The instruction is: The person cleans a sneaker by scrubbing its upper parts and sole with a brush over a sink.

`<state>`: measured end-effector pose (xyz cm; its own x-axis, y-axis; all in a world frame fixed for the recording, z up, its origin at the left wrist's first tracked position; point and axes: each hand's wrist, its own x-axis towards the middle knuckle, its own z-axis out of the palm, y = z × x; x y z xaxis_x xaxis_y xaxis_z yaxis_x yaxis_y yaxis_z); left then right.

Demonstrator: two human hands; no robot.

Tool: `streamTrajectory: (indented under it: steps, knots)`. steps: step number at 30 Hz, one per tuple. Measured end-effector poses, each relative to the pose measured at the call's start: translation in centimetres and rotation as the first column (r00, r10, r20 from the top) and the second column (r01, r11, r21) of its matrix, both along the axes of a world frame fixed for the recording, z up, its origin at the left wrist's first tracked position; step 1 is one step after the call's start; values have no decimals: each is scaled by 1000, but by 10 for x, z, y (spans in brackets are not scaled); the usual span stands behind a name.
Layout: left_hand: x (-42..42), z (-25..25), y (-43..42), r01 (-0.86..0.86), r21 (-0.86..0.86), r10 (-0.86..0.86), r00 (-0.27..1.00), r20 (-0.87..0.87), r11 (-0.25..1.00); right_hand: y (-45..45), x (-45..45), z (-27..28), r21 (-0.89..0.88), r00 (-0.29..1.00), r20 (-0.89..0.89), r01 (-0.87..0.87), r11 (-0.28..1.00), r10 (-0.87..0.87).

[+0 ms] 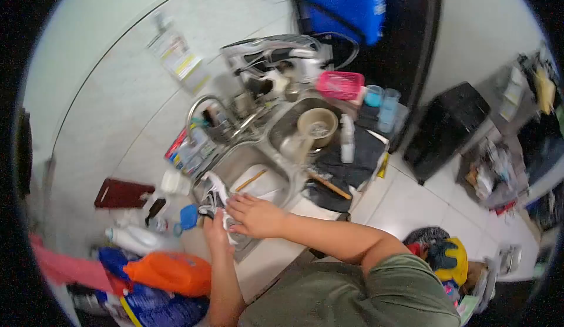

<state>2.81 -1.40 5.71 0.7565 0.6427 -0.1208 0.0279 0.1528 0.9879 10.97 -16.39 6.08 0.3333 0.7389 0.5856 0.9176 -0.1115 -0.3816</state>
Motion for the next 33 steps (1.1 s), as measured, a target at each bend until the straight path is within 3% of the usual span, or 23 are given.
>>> streamTrajectory:
  steps: [2, 5, 7, 8, 9, 11, 14, 16, 18, 19, 20, 21, 22, 24, 25, 27, 28, 31, 32, 33]
  knots:
    - [-9, -1, 7, -53, 67, 51, 998, 26, 996, -6, -6, 5, 64, 976, 216, -48, 997, 34]
    - [-23, -6, 19, -76, 153, 80, 997, -18, 985, -12, 9, -13, 124, 940, 205, -302, 945, 273]
    - [-36, -4, 24, -85, 171, 97, 993, -64, 982, -8, 43, -38, -210, 990, -45, -140, 968, 134]
    - [-42, -17, 34, -69, 129, 77, 995, -60, 989, 10, 61, -53, -263, 962, -239, 67, 962, -132]
    - [-48, -15, 35, -59, 138, 70, 994, -81, 989, 30, 81, -68, -360, 832, -393, 254, 898, -392]
    - [-53, -9, 26, -34, 153, 54, 991, -124, 988, 66, 126, -101, -604, 804, -311, 244, 758, -507]
    - [-58, -16, 21, -46, 223, 81, 985, -151, 974, 114, 153, -136, -780, 798, -270, 146, 609, -538]
    - [-57, -19, 18, -74, 241, 123, 973, -195, 968, 136, 159, -168, -857, 867, -223, 44, 514, -446]
    - [-60, -30, 25, -39, 293, 147, 922, -358, 955, 155, 166, -238, -896, 938, -185, -38, 442, -293]
    - [-62, -30, 26, -15, 311, 158, 885, -438, 950, 160, 156, -237, -916, 961, -192, -103, 387, -201]
    - [-59, -28, 21, -72, 328, 180, 933, -312, 942, 161, 150, -236, -932, 973, -201, -156, 327, -110]
    - [-60, -36, 24, -74, 311, 171, 939, -298, 948, 160, 145, -220, -945, 977, -210, -197, 262, -24]
    - [-63, -48, 27, -72, 293, 158, 946, -284, 953, 160, 141, -200, -942, 979, -203, -203, 268, 28]
    - [-63, -49, 26, -87, 276, 156, 959, -237, 957, 183, 155, -199, -899, 958, -191, -82, 430, -216]
    - [-65, -49, 28, -34, 278, 127, 937, -326, 960, 192, 158, -200, -869, 922, -197, -8, 494, -332]
    - [-70, -47, 33, 71, 263, 71, 867, -494, 962, 188, 165, -207, -802, 957, 17, 186, 568, -289]
    - [-63, -8, 28, 146, 269, 54, 785, -618, 952, 182, 168, -213, -749, 953, 123, 272, 604, -277]
    - [-64, 1, 24, 132, 281, 83, 765, -639, 951, 182, 184, -233, -898, 982, -32, 54, 437, -188]
    - [-65, -6, 23, 72, 324, 130, 818, -560, 943, 177, 182, -213, -931, 982, -129, -71, 359, -138]
    - [-67, -22, 21, 8, 361, 176, 862, -476, 933, 178, 182, -222, -903, 959, -173, -63, 425, -225]
